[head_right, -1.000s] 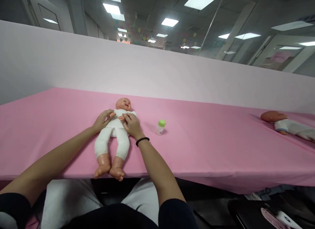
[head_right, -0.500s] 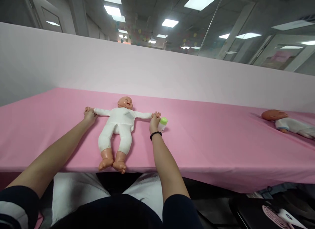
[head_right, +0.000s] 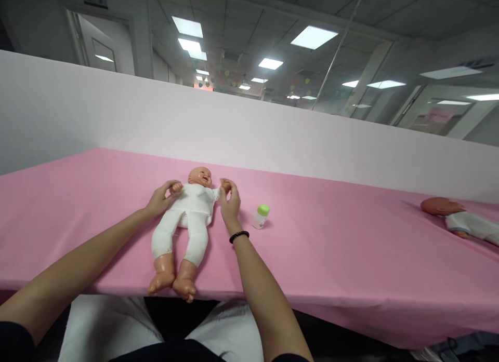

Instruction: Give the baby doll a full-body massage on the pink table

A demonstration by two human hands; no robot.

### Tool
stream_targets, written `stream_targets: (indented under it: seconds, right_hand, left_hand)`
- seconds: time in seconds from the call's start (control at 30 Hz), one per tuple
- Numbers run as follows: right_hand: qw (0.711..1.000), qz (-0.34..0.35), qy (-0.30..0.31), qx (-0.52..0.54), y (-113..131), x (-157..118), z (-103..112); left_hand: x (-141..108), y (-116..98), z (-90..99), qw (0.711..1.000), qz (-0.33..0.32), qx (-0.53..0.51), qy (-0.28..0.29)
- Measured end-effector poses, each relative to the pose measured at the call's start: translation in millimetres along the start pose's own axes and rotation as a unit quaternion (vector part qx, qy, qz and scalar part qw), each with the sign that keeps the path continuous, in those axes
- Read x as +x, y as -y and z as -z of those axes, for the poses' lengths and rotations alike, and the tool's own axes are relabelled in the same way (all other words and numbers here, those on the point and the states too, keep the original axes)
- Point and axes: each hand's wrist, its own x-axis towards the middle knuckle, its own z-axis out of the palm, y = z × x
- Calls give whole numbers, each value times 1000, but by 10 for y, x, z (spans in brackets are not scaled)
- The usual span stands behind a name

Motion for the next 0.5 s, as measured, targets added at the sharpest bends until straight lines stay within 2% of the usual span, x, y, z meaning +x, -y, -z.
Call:
stream_targets:
  seconds: [0.07, 0.13, 0.23, 0.3, 0.37, 0.43, 0.5]
  right_hand:
    - [992, 63, 106, -31, 69, -89, -102]
    - [972, 103, 202, -67, 85, -168, -179]
    - [945, 136, 282, -94, 67, -239, -234]
    - [943, 140, 287, -96, 56, -248, -236]
    - [951, 130, 268, -80, 51, -229, -225]
    - [972, 100, 209, -43, 39, -181, -205]
    - [992, 51, 116, 17, 1, -103, -168]
  left_hand:
    - [2, -37, -11, 995, -61, 50, 65]
    - [16, -20, -2, 984, -120, 93, 93]
    - [30, 32, 15, 970, -170, 138, 105]
    - [22, 45, 17, 968, -172, 149, 103]
    - [5, 43, 11, 976, -139, 139, 93]
    - [-6, 55, 2, 991, -75, 97, 56]
    - [3, 117, -1, 999, 3, 24, -30]
